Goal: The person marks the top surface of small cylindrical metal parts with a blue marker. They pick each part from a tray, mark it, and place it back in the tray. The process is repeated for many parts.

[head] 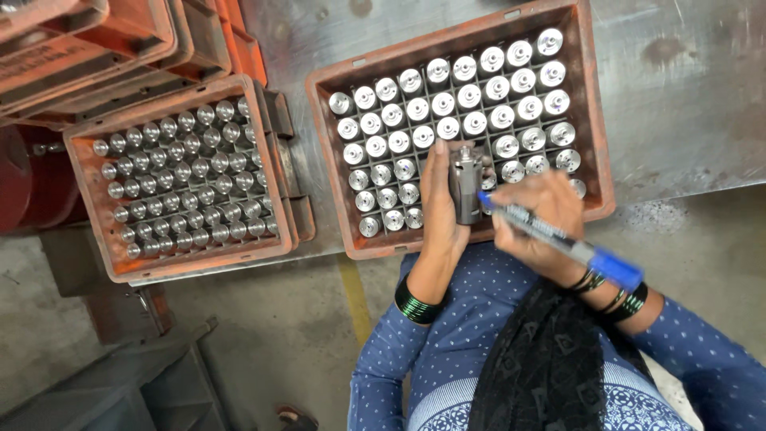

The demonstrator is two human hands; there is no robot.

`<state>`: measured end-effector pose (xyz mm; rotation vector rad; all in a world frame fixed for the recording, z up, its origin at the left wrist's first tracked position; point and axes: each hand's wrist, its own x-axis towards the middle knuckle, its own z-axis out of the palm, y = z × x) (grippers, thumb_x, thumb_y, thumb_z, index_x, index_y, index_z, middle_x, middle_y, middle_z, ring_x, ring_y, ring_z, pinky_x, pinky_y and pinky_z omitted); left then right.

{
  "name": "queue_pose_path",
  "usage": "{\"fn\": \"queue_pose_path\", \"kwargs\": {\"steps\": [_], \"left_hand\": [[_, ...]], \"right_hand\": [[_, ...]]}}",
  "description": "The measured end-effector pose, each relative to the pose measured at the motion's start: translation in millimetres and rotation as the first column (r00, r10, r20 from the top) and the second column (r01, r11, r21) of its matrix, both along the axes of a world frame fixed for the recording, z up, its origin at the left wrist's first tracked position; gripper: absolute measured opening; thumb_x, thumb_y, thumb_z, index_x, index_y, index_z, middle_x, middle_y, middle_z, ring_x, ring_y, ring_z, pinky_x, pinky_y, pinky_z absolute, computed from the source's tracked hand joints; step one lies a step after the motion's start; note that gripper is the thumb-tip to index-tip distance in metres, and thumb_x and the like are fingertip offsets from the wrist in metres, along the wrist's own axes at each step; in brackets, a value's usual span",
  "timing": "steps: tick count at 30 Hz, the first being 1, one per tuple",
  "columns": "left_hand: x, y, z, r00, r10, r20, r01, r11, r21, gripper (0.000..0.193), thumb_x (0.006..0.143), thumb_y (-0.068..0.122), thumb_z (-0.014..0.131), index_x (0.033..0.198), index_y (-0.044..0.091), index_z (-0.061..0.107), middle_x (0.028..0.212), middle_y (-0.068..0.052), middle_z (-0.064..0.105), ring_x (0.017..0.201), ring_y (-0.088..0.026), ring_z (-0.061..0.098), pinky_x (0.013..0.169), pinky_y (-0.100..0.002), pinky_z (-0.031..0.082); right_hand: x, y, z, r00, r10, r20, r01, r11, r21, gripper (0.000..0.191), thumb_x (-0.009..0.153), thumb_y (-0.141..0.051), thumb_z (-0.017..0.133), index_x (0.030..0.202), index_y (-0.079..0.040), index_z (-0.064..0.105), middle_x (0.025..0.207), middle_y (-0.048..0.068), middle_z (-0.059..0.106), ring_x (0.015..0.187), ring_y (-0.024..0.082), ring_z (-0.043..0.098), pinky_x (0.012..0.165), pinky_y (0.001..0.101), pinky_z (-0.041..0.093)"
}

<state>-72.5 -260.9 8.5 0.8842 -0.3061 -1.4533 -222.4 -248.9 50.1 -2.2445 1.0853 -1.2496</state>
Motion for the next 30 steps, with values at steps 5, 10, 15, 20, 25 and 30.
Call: {"fn": "queue_pose_path", "kwargs": {"steps": [5, 10, 15, 20, 25, 30], "left_hand": [[1.7, -11.2, -13.7, 0.969, 0.012, 0.249, 0.001, 0.999, -0.051, 0.033, 0.104, 0.031, 0.069, 0.118, 0.005, 0.056, 0.104, -0.01, 0.065, 0.091, -0.019, 0.068, 0.079, -0.03, 0.054], [7.3, -26.7, -24.7, 0.497, -0.063, 0.865, 0.233, 0.97, -0.063, 0.045, 0.083, 0.019, 0.083, 0.115, 0.006, 0.054, 0.106, -0.009, 0.067, 0.091, -0.021, 0.072, 0.076, -0.033, 0.058], [18.3, -32.0, -28.2, 0.129, 0.037, 0.991, 0.461, 0.882, -0.093, 0.036, 0.092, 0.015, 0.078, 0.122, 0.008, 0.06, 0.11, -0.011, 0.067, 0.106, -0.03, 0.066, 0.092, -0.042, 0.053], [67.3, -27.4, -13.0, -0.252, 0.146, 0.957, 0.271, 0.96, -0.075, 0.046, 0.086, 0.03, 0.082, 0.118, 0.006, 0.06, 0.107, -0.013, 0.067, 0.105, -0.035, 0.058, 0.09, -0.048, 0.043], [99.2, -21.2, -22.3, -0.533, 0.041, 0.845, 0.294, 0.946, 0.139, 0.062, 0.071, 0.036, 0.085, 0.115, 0.002, 0.058, 0.092, -0.014, 0.066, 0.104, -0.037, 0.053, 0.09, -0.054, 0.038], [98.9, -30.3, -32.7, -0.53, 0.108, 0.841, 0.304, 0.95, 0.07, 0.052, 0.083, 0.029, 0.083, 0.122, 0.007, 0.056, 0.097, -0.01, 0.068, 0.104, -0.033, 0.055, 0.089, -0.051, 0.039]], "right_hand": [[-6.8, 6.3, -14.5, 0.991, -0.003, 0.133, -0.012, 0.993, 0.114, 0.021, 0.089, -0.008, 0.072, 0.104, -0.004, 0.057, 0.099, 0.01, 0.069, 0.088, 0.025, 0.065, 0.079, 0.037, 0.051], [-30.7, -8.4, -29.1, 0.938, -0.146, 0.314, 0.059, 0.96, 0.272, 0.029, 0.104, -0.019, 0.071, 0.114, -0.001, 0.05, 0.113, 0.01, 0.066, 0.095, 0.017, 0.063, 0.085, 0.0299, 0.051], [-39.4, -7.3, -42.4, 0.931, -0.259, 0.259, 0.139, 0.904, 0.403, 0.026, 0.106, -0.018, 0.071, 0.12, -0.001, 0.057, 0.112, 0.008, 0.061, 0.104, 0.016, 0.06, 0.095, 0.028, 0.049], [-43.3, -5.9, -51.2, 0.933, -0.273, 0.234, 0.14, 0.875, 0.463, 0.025, 0.106, -0.015, 0.07, 0.122, -0.001, 0.058, 0.115, 0.007, 0.06, 0.108, 0.015, 0.059, 0.099, 0.0282, 0.048], [-35.9, -12.4, -56.3, 0.916, -0.226, 0.331, 0.041, 0.875, 0.483, 0.024, 0.108, -0.014, 0.07, 0.121, -0.002, 0.054, 0.12, 0.004, 0.063, 0.106, 0.01, 0.059, 0.102, 0.0266, 0.049], [-21.5, -14.5, -57.0, 0.933, -0.191, 0.306, 0.012, 0.863, 0.505, 0.023, 0.105, -0.012, 0.069, 0.121, -0.002, 0.056, 0.112, 0.004, 0.06, 0.099, 0.009, 0.056, 0.093, 0.0257, 0.048]]}}
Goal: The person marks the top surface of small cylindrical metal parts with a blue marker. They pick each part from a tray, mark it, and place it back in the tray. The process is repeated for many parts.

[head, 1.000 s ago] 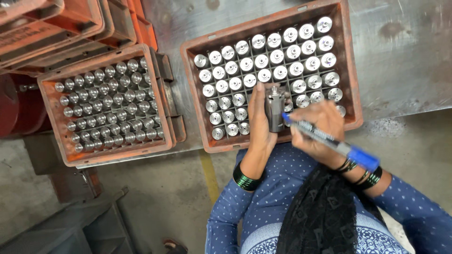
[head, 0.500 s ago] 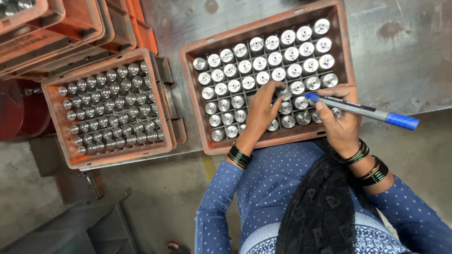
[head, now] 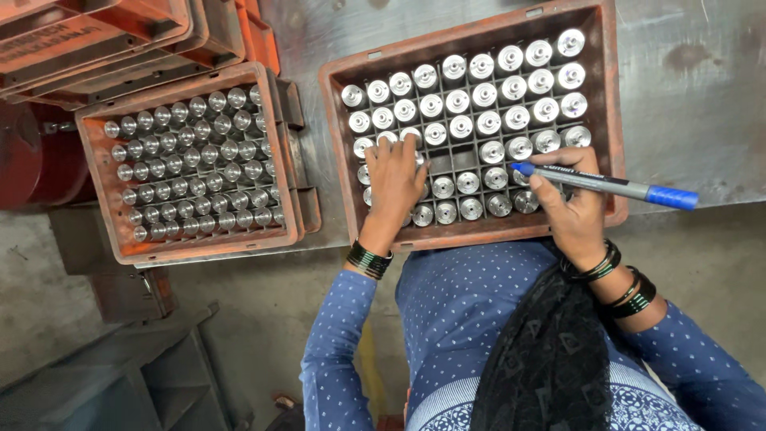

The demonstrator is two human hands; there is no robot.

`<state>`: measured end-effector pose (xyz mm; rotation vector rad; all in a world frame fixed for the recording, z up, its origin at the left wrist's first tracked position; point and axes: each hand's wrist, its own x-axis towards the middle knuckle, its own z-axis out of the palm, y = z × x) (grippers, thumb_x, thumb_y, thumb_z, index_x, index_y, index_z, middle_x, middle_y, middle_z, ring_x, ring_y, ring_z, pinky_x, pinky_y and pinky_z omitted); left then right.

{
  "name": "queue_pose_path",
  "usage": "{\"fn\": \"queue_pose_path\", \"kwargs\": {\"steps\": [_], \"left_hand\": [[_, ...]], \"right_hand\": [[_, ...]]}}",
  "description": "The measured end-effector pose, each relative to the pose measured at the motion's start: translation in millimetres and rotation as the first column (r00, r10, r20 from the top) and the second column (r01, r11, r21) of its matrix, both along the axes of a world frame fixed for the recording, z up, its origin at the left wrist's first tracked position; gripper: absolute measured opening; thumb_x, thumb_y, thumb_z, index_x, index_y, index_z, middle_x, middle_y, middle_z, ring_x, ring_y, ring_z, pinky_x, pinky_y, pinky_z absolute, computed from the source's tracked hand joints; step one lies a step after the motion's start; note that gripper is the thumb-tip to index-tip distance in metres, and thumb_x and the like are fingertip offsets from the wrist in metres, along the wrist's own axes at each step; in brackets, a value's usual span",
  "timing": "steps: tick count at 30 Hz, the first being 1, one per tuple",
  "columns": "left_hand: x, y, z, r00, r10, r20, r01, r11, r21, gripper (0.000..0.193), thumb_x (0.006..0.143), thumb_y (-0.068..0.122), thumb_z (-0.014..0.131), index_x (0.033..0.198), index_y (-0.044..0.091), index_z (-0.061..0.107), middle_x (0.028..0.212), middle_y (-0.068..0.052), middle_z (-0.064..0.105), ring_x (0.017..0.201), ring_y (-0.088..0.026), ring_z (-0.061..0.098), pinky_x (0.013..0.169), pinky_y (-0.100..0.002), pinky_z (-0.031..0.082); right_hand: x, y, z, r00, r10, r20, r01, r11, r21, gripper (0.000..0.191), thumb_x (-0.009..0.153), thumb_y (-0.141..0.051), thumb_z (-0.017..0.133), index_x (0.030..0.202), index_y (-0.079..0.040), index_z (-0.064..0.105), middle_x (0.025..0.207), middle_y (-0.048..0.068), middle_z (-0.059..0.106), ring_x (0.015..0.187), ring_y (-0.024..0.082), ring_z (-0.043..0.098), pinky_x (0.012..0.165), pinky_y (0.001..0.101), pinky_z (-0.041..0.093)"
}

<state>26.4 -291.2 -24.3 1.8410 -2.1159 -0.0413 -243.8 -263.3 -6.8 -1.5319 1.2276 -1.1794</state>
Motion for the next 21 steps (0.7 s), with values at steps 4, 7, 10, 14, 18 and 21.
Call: {"fn": "queue_pose_path", "kwargs": {"steps": [4, 7, 10, 14, 18, 21], "left_hand": [[38.0, 8.8, 37.6, 0.786, 0.266, -0.557, -0.154, 0.959, 0.24, 0.047, 0.09, 0.039, 0.076, 0.122, 0.009, 0.058, 0.09, -0.007, 0.067, 0.087, -0.021, 0.064, 0.077, -0.037, 0.051], [44.1, 22.2, 69.4, 0.268, 0.319, -0.909, 0.154, 0.917, 0.368, 0.05, 0.099, 0.048, 0.057, 0.131, 0.01, 0.053, 0.086, -0.006, 0.067, 0.077, -0.014, 0.06, 0.069, -0.03, 0.044], [5.2, 22.9, 70.4, -0.021, 0.441, -0.897, 0.217, 0.878, 0.426, 0.046, 0.1, 0.051, 0.049, 0.126, 0.012, 0.046, 0.096, -0.002, 0.063, 0.08, -0.016, 0.062, 0.069, -0.032, 0.052], [-32.6, 13.8, 50.8, -0.646, 0.398, -0.651, 0.349, 0.913, 0.212, 0.052, 0.115, 0.049, 0.041, 0.115, -0.001, 0.053, 0.083, -0.008, 0.056, 0.076, -0.019, 0.056, 0.078, -0.036, 0.052], [-46.7, 11.8, 38.2, -0.663, 0.433, -0.611, 0.356, 0.9, 0.251, 0.054, 0.111, 0.046, 0.037, 0.107, -0.004, 0.056, 0.083, -0.009, 0.057, 0.08, -0.02, 0.058, 0.082, -0.038, 0.054], [-57.4, 11.6, 34.8, -0.638, 0.374, -0.673, 0.28, 0.927, 0.25, 0.047, 0.113, 0.043, 0.038, 0.112, 0.0, 0.058, 0.083, -0.011, 0.058, 0.079, -0.02, 0.058, 0.082, -0.038, 0.054]], "right_hand": [[3.6, -5.2, 3.5, 0.999, -0.003, 0.033, 0.002, 1.0, 0.03, 0.024, 0.104, -0.015, 0.07, 0.118, -0.003, 0.056, 0.112, 0.003, 0.06, 0.096, 0.008, 0.056, 0.088, 0.0243, 0.048], [6.9, -10.0, 5.7, 0.999, -0.003, 0.035, 0.003, 1.0, -0.026, 0.026, 0.107, -0.015, 0.07, 0.121, -0.003, 0.053, 0.113, 0.003, 0.062, 0.1, 0.008, 0.057, 0.092, 0.0225, 0.048], [11.8, -9.8, 7.3, 0.996, 0.008, 0.084, -0.009, 1.0, 0.007, 0.025, 0.106, -0.015, 0.07, 0.12, -0.003, 0.053, 0.116, 0.003, 0.061, 0.096, 0.007, 0.056, 0.092, 0.024, 0.048], [16.2, -2.6, 14.8, 1.0, 0.012, 0.013, -0.012, 0.999, -0.033, 0.025, 0.103, -0.013, 0.07, 0.119, -0.001, 0.055, 0.117, 0.007, 0.06, 0.103, 0.011, 0.058, 0.092, 0.025, 0.049], [26.2, 3.3, 33.0, 0.998, 0.061, -0.018, -0.062, 0.996, -0.068, 0.024, 0.096, -0.011, 0.071, 0.112, -0.002, 0.057, 0.108, 0.008, 0.063, 0.091, 0.013, 0.059, 0.081, 0.025, 0.05], [35.9, 1.4, 52.1, 0.988, 0.099, -0.119, -0.126, 0.962, -0.242, 0.023, 0.091, -0.009, 0.073, 0.106, -0.005, 0.057, 0.102, 0.009, 0.068, 0.09, 0.02, 0.063, 0.081, 0.0304, 0.049]]}}
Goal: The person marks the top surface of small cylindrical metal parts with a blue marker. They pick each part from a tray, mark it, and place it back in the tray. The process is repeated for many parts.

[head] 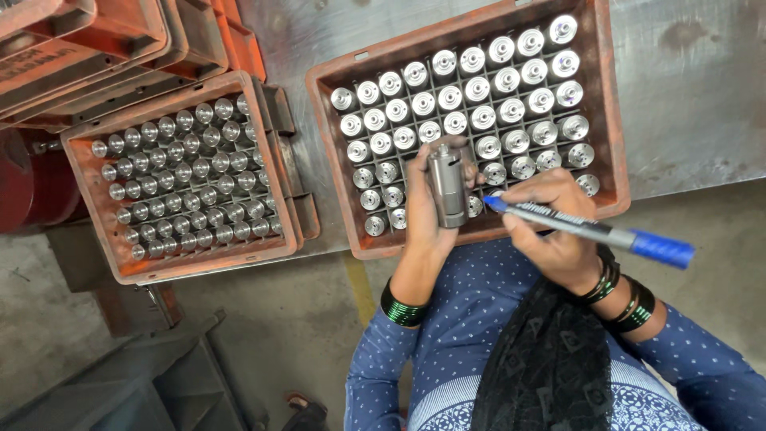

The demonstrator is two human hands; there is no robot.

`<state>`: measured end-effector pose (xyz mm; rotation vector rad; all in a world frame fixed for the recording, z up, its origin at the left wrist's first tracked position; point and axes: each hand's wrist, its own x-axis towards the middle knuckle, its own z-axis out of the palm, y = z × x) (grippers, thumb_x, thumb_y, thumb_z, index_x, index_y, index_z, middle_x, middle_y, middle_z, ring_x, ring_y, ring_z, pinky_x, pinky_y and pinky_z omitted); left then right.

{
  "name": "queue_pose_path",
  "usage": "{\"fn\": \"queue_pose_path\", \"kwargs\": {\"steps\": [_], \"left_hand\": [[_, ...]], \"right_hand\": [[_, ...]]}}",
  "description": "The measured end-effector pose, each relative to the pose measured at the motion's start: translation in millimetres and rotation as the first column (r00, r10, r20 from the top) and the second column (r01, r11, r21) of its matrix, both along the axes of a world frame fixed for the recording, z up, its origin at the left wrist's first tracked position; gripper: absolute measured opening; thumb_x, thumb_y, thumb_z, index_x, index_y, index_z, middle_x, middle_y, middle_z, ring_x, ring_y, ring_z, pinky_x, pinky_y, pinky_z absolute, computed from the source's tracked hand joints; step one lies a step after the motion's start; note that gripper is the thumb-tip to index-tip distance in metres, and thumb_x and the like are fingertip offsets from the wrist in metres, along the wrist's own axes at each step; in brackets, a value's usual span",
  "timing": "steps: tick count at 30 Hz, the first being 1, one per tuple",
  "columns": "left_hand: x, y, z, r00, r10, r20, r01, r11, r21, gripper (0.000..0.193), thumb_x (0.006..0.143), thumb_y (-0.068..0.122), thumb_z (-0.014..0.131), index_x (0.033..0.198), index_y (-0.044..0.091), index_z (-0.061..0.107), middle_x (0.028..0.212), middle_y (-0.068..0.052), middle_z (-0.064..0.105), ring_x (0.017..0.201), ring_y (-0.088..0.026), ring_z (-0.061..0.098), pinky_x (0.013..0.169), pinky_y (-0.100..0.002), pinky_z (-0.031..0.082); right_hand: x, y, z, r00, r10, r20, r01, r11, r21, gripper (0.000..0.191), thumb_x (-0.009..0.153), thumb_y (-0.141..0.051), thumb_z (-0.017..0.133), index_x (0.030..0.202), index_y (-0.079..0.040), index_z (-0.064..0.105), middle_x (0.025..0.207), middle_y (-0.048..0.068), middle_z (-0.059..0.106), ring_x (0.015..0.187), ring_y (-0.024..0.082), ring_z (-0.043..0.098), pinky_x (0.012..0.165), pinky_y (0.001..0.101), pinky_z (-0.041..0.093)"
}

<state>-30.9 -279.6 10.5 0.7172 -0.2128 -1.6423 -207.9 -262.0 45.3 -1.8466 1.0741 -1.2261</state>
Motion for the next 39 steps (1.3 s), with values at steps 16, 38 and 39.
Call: {"fn": "queue_pose_path", "kwargs": {"steps": [16, 38, 39], "left_hand": [[-12.0, 5.1, 5.3, 0.983, 0.039, 0.179, -0.043, 0.999, 0.017, 0.046, 0.11, 0.046, 0.046, 0.114, 0.003, 0.061, 0.093, -0.012, 0.067, 0.089, -0.02, 0.067, 0.083, -0.033, 0.056], [-6.3, -7.8, -36.4, 0.45, 0.219, 0.866, 0.045, 0.963, -0.267, 0.039, 0.095, 0.023, 0.078, 0.119, 0.004, 0.053, 0.109, -0.012, 0.065, 0.092, -0.021, 0.069, 0.081, -0.032, 0.055], [-0.2, -8.6, -37.2, 0.331, 0.205, 0.921, 0.122, 0.959, -0.257, 0.041, 0.091, 0.021, 0.079, 0.118, 0.004, 0.054, 0.108, -0.012, 0.068, 0.093, -0.021, 0.071, 0.08, -0.032, 0.056]], "right_hand": [[9.3, -17.4, 7.5, 0.993, -0.04, -0.112, 0.01, 0.967, -0.254, 0.024, 0.091, -0.003, 0.075, 0.109, -0.007, 0.059, 0.1, 0.004, 0.072, 0.086, 0.022, 0.064, 0.079, 0.0349, 0.043], [-16.9, -7.5, -20.7, 0.996, -0.077, -0.049, 0.073, 0.995, -0.068, 0.02, 0.097, -0.011, 0.072, 0.111, -0.004, 0.059, 0.107, 0.01, 0.069, 0.093, 0.023, 0.062, 0.087, 0.0339, 0.047], [-22.1, -10.2, -22.8, 0.994, -0.104, -0.024, 0.103, 0.994, -0.048, 0.022, 0.099, -0.012, 0.072, 0.112, -0.004, 0.058, 0.108, 0.011, 0.068, 0.093, 0.021, 0.061, 0.086, 0.0325, 0.047]]}}
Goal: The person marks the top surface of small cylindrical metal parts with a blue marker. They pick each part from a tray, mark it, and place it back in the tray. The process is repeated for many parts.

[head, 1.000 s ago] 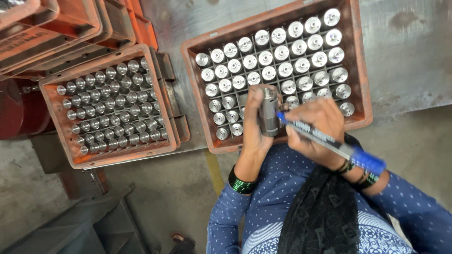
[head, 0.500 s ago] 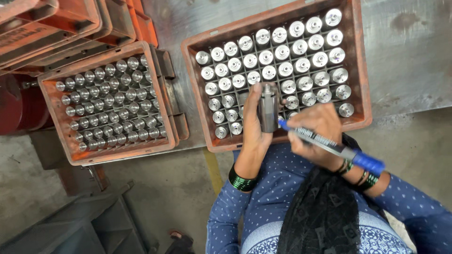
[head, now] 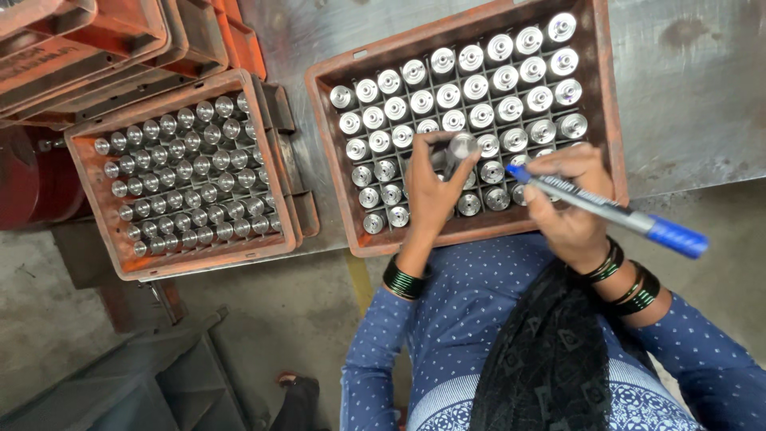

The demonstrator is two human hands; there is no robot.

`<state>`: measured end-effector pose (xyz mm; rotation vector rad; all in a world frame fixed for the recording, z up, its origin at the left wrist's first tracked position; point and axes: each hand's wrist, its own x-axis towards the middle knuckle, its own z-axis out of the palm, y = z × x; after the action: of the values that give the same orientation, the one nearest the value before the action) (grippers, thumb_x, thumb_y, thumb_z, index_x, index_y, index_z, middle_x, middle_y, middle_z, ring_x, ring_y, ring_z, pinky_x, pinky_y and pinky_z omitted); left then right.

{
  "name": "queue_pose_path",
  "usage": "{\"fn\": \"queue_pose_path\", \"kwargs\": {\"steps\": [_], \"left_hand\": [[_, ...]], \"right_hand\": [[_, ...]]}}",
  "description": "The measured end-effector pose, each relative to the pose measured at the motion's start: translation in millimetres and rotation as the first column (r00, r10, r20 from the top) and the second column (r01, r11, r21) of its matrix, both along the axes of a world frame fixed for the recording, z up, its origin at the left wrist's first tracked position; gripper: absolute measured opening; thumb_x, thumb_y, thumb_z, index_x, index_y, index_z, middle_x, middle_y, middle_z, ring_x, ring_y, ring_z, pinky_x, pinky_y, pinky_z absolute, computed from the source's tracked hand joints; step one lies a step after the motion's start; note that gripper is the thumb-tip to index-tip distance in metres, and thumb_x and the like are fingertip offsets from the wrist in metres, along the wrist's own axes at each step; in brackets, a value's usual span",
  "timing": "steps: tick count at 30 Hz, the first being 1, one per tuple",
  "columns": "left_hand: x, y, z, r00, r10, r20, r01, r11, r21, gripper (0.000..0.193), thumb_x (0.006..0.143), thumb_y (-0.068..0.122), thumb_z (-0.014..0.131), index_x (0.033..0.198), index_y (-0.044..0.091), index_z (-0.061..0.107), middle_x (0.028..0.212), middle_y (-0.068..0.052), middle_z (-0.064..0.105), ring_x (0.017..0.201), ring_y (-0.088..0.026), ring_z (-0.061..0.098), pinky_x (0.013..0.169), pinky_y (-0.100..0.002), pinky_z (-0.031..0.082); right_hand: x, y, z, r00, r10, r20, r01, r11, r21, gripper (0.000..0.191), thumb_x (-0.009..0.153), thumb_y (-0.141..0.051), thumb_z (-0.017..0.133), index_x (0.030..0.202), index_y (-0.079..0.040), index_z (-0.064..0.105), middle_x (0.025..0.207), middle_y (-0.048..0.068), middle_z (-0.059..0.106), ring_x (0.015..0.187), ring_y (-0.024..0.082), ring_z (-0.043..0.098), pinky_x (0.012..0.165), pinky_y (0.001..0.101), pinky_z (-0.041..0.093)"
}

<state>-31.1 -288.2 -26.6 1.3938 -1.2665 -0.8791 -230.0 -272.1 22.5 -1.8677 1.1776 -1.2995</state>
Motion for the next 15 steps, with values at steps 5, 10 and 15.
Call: {"fn": "queue_pose_path", "kwargs": {"steps": [5, 10, 15], "left_hand": [[23.2, -0.7, 0.4, 0.931, -0.106, 0.349, 0.091, 0.994, 0.057, 0.034, 0.092, 0.023, 0.08, 0.116, 0.009, 0.06, 0.106, -0.009, 0.073, 0.096, -0.023, 0.073, 0.082, -0.035, 0.055], [69.7, 3.5, 14.9, 0.671, 0.023, 0.741, -0.034, 0.999, 0.0, 0.046, 0.085, 0.034, 0.088, 0.114, 0.009, 0.063, 0.094, -0.013, 0.066, 0.091, -0.033, 0.059, 0.078, -0.047, 0.044], [93.7, 9.5, 6.1, 0.383, -0.045, 0.923, 0.007, 0.999, 0.046, 0.062, 0.069, 0.034, 0.088, 0.117, 0.006, 0.059, 0.096, -0.01, 0.068, 0.104, -0.032, 0.053, 0.085, -0.051, 0.037]], "right_hand": [[-9.2, -0.3, -6.3, 0.998, -0.058, 0.031, 0.056, 0.998, 0.041, 0.023, 0.105, -0.013, 0.073, 0.114, -0.001, 0.056, 0.108, 0.012, 0.065, 0.099, 0.02, 0.06, 0.09, 0.0308, 0.048], [-7.2, 7.4, -8.5, 0.996, -0.016, 0.089, 0.005, 0.993, 0.121, 0.026, 0.106, -0.016, 0.072, 0.119, -0.001, 0.056, 0.11, 0.01, 0.063, 0.102, 0.018, 0.06, 0.092, 0.0294, 0.049], [-2.6, 12.5, -16.7, 0.995, -0.016, 0.094, -0.004, 0.977, 0.212, 0.027, 0.103, -0.017, 0.073, 0.119, -0.001, 0.058, 0.115, 0.011, 0.061, 0.102, 0.018, 0.061, 0.092, 0.0301, 0.05]]}}
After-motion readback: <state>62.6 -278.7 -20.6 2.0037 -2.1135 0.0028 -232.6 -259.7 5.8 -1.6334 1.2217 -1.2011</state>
